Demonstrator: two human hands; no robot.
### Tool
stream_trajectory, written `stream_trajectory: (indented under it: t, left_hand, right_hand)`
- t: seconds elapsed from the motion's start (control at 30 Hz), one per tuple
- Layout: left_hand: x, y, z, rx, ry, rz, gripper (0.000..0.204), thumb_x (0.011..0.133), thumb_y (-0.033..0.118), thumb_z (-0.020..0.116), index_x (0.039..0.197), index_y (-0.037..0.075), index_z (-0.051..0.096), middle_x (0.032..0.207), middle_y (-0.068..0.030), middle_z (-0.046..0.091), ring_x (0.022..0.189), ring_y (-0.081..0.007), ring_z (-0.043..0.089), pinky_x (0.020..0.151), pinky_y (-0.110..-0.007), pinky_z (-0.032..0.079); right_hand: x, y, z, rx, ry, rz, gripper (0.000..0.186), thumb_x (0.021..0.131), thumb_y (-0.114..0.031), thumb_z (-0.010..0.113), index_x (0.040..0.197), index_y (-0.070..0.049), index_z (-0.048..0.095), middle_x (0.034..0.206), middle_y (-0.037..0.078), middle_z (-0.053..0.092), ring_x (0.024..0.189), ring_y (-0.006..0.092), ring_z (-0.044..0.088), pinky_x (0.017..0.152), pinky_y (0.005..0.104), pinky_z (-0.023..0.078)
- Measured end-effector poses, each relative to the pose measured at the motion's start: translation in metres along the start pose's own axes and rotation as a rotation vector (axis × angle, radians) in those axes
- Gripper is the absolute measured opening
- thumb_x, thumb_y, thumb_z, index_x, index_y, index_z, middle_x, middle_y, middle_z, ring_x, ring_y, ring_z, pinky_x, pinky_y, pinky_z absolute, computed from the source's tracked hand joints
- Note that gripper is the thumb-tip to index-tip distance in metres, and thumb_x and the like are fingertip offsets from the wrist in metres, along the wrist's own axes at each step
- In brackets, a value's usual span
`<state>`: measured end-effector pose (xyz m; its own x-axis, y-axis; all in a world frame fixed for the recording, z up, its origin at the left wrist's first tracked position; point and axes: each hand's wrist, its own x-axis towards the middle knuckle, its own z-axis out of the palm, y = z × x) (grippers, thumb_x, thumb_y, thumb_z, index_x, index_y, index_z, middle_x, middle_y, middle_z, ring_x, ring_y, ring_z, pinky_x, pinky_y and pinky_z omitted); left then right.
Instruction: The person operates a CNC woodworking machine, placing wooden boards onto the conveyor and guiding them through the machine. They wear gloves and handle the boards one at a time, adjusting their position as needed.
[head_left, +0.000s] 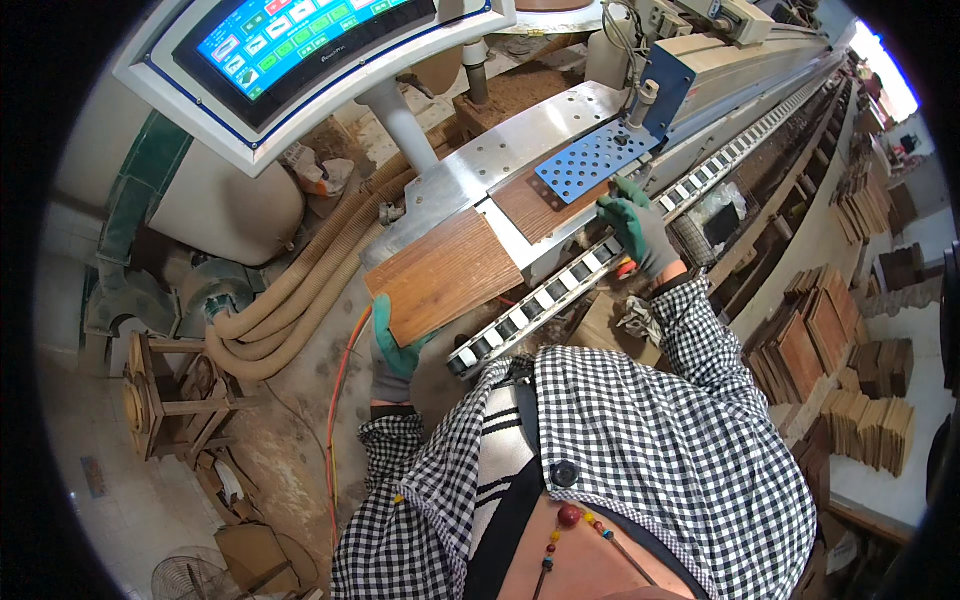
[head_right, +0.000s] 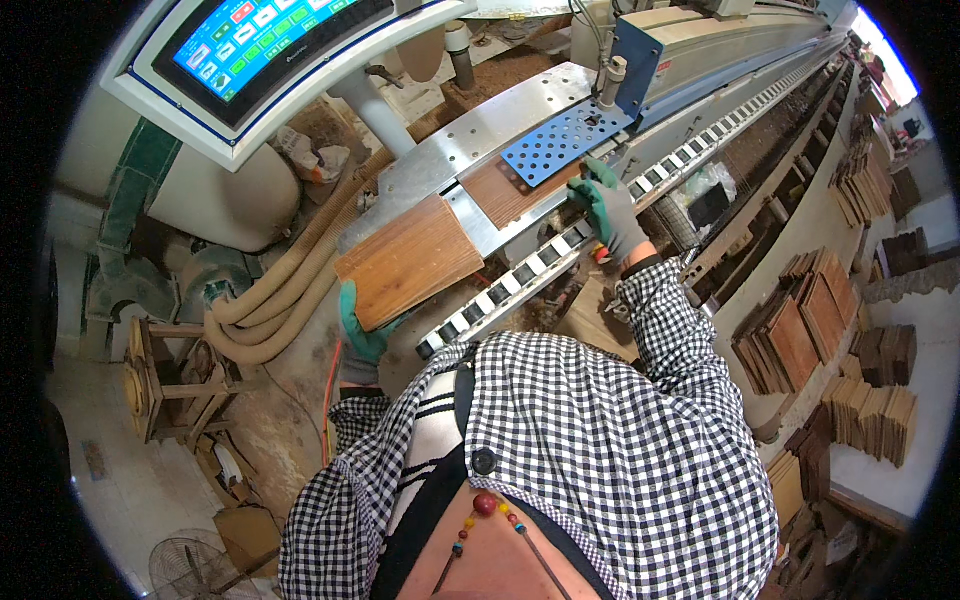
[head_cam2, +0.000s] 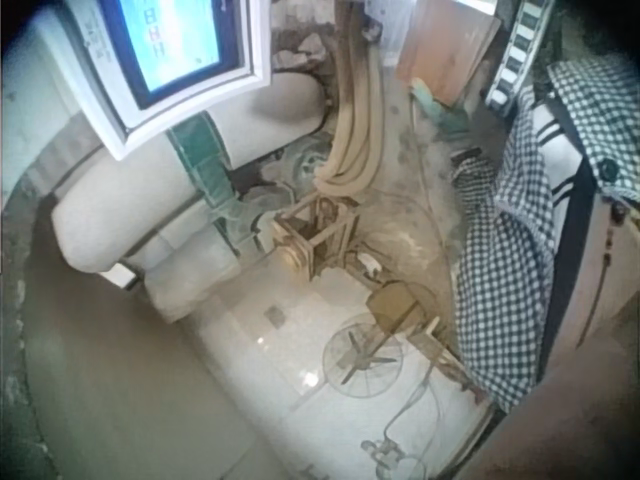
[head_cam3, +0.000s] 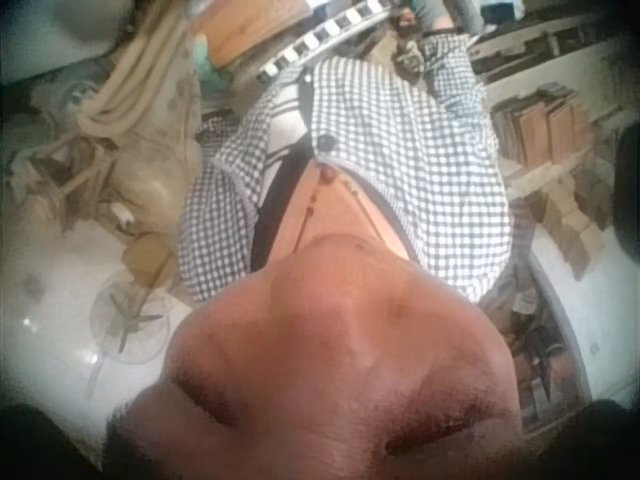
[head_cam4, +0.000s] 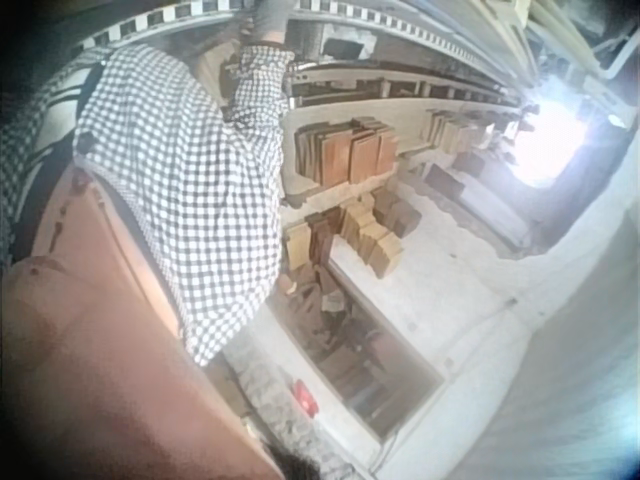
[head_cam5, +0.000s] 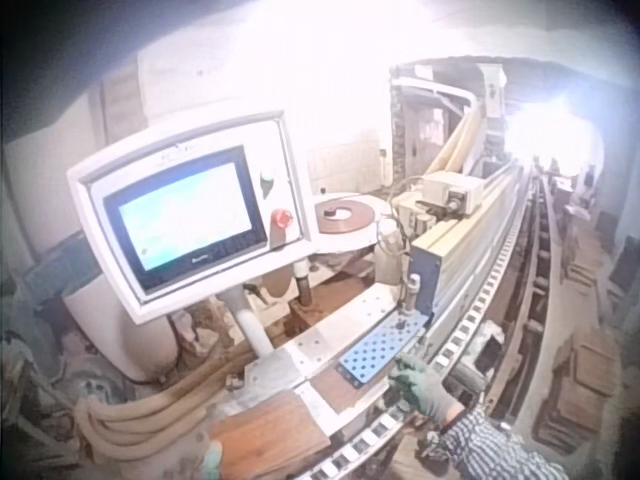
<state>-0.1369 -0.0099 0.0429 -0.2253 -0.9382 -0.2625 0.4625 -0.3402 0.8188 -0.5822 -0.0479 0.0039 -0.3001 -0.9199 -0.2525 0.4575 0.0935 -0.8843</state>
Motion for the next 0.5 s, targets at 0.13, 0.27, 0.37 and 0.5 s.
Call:
stream_trajectory:
  t: [0.13, 0.27, 0.37, 0.5]
  left_hand:
    - [0.002, 0.001, 0.005, 0.005, 0.004, 0.011, 0.072, 0.102, 0.056, 0.049, 0.156, 0.009, 0.037, 0.149, -0.0174, 0.052, 0.129, -0.0335, 0.060, 0.098, -0.048, 0.059]
    - [0.002, 0.001, 0.005, -0.001, 0.003, 0.004, 0.072, 0.103, 0.056, 0.048, 0.155, 0.008, 0.038, 0.147, -0.0154, 0.053, 0.128, -0.0320, 0.060, 0.099, -0.048, 0.058]
    - [-0.001, 0.002, 0.005, 0.053, 0.040, -0.028, 0.074, 0.102, 0.059, 0.048, 0.155, 0.009, 0.038, 0.147, -0.0135, 0.052, 0.129, -0.0308, 0.059, 0.099, -0.047, 0.058]
    - [-0.003, 0.004, 0.004, 0.093, 0.046, -0.048, 0.074, 0.102, 0.061, 0.047, 0.156, 0.011, 0.038, 0.147, -0.0147, 0.054, 0.127, -0.0323, 0.061, 0.093, -0.047, 0.060]
  right_hand:
    - [-0.020, 0.018, 0.026, -0.306, -0.033, -0.252, 0.049, 0.100, -0.011, 0.062, 0.146, -0.003, 0.052, 0.144, 0.012, 0.055, 0.132, 0.0239, 0.055, 0.108, 0.0368, 0.048]
    - [-0.057, 0.027, 0.063, -1.147, -0.120, -0.669, 0.033, 0.097, -0.029, 0.066, 0.119, -0.005, 0.067, 0.131, 0.014, 0.062, 0.120, 0.0297, 0.061, 0.097, 0.0402, 0.052]
    - [-0.068, 0.034, 0.088, -1.566, -0.144, -0.830, 0.035, 0.097, -0.039, 0.064, 0.115, -0.009, 0.065, 0.123, 0.014, 0.062, 0.111, 0.0318, 0.061, 0.098, 0.0459, 0.047]
    - [-0.065, 0.035, 0.096, -1.630, -0.139, -0.793, 0.034, 0.096, -0.040, 0.065, 0.114, -0.011, 0.064, 0.121, 0.013, 0.061, 0.105, 0.0325, 0.061, 0.094, 0.0481, 0.046]
